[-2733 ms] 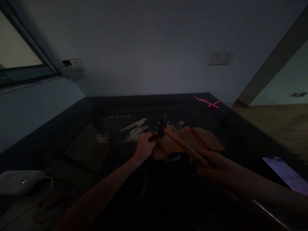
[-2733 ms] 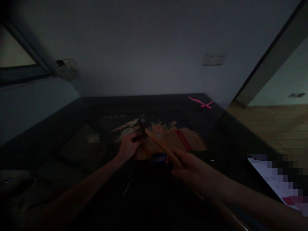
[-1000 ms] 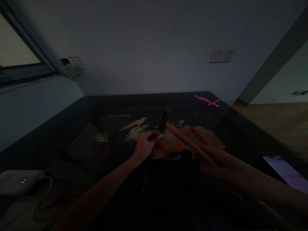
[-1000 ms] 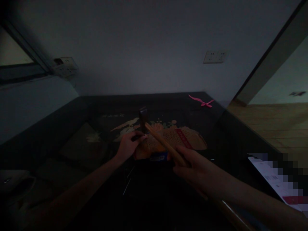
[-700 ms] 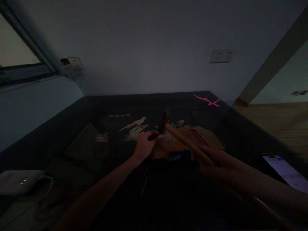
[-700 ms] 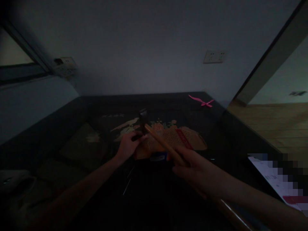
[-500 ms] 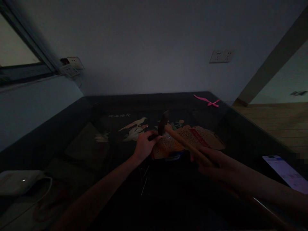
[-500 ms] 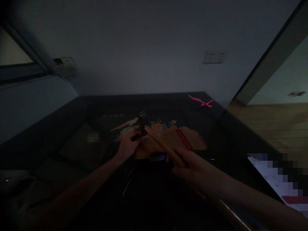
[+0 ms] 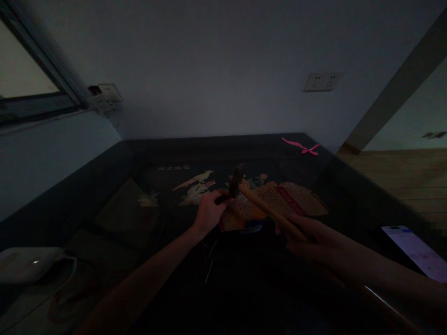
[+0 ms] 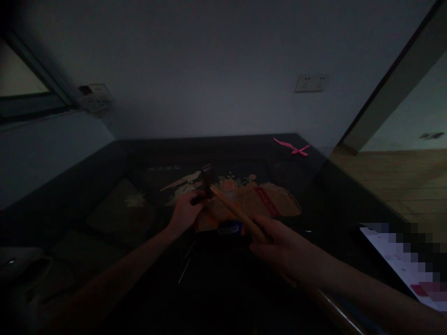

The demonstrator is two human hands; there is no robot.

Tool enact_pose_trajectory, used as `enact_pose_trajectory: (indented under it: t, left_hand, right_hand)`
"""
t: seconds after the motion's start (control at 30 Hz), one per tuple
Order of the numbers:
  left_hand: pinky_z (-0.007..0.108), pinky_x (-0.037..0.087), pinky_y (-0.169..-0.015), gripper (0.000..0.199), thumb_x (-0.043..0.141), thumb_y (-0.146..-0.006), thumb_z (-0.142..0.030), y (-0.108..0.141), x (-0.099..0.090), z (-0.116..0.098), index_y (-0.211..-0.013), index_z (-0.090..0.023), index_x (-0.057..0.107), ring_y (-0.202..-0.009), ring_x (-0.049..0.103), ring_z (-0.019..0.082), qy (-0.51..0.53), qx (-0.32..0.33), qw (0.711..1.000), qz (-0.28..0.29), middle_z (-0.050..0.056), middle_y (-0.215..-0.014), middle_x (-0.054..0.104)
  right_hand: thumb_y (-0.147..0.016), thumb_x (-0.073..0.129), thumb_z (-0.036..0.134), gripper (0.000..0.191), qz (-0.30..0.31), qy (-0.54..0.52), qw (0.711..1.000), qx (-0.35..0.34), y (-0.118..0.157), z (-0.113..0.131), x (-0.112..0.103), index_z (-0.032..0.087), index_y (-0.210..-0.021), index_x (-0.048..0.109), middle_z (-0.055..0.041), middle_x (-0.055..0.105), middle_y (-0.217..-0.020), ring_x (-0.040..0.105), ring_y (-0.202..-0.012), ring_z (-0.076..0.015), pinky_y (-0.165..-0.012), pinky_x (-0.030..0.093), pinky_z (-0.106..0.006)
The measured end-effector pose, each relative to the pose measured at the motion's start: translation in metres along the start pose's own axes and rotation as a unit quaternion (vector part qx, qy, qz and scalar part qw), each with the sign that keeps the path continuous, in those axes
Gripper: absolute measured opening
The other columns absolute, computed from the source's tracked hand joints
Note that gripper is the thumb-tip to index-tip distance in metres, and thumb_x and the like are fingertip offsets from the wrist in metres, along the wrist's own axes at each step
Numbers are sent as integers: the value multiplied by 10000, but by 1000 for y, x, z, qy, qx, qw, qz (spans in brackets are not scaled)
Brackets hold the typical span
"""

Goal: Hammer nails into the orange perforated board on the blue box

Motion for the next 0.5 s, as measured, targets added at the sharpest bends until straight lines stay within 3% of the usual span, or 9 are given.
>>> enact_pose_trajectory:
  t: [0.13, 0.23, 0.33, 0.5]
  left_hand:
    - [304, 542, -714, 116, 652, -769, -277, 0, -1, -5, -793, -182, 714, -738, 677, 190, -7, 3, 1000, -3, 30, -814, 740]
    - [303, 537, -724, 89, 661, -756, -255, 0, -2, -6, -783, -188, 715, -742, 676, 191, -23, 2, 1000, -5, 19, -809, 741]
    - [294, 534, -704, 80, 655, -745, -202, -1, -2, -3, -790, -183, 718, -747, 678, 197, -34, -2, 999, -5, 17, -805, 741]
    - [295, 534, -718, 108, 654, -767, -267, -1, -1, -2, -801, -189, 720, -754, 680, 191, -9, 5, 1000, 7, 23, -819, 740]
  right_hand:
    - [-711, 591, 426, 466, -18, -12, 1000, -4, 4, -2, -3, 203, -1119, 619, -63, 682, -952, 637, -860, -256, -710, 547, -333]
    - [-726, 575, 418, 474, 5, -15, 1000, 17, 3, -6, -1, 205, -1148, 606, -56, 678, -930, 646, -809, -244, -649, 549, -325]
    - [-719, 593, 382, 433, 13, -19, 1000, 17, 0, -9, 2, 198, -1110, 625, -54, 682, -957, 649, -827, -235, -697, 548, -326]
    - [-708, 638, 438, 482, -43, -31, 999, -3, 5, -14, -4, 221, -1139, 645, -63, 703, -1017, 646, -921, -268, -782, 548, -344]
Point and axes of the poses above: each hand's wrist, its own y-axis away from the middle knuckle, its own x-axis out of the palm, z = x × y, the point moved 2 cm from there along -y, towards the middle knuckle
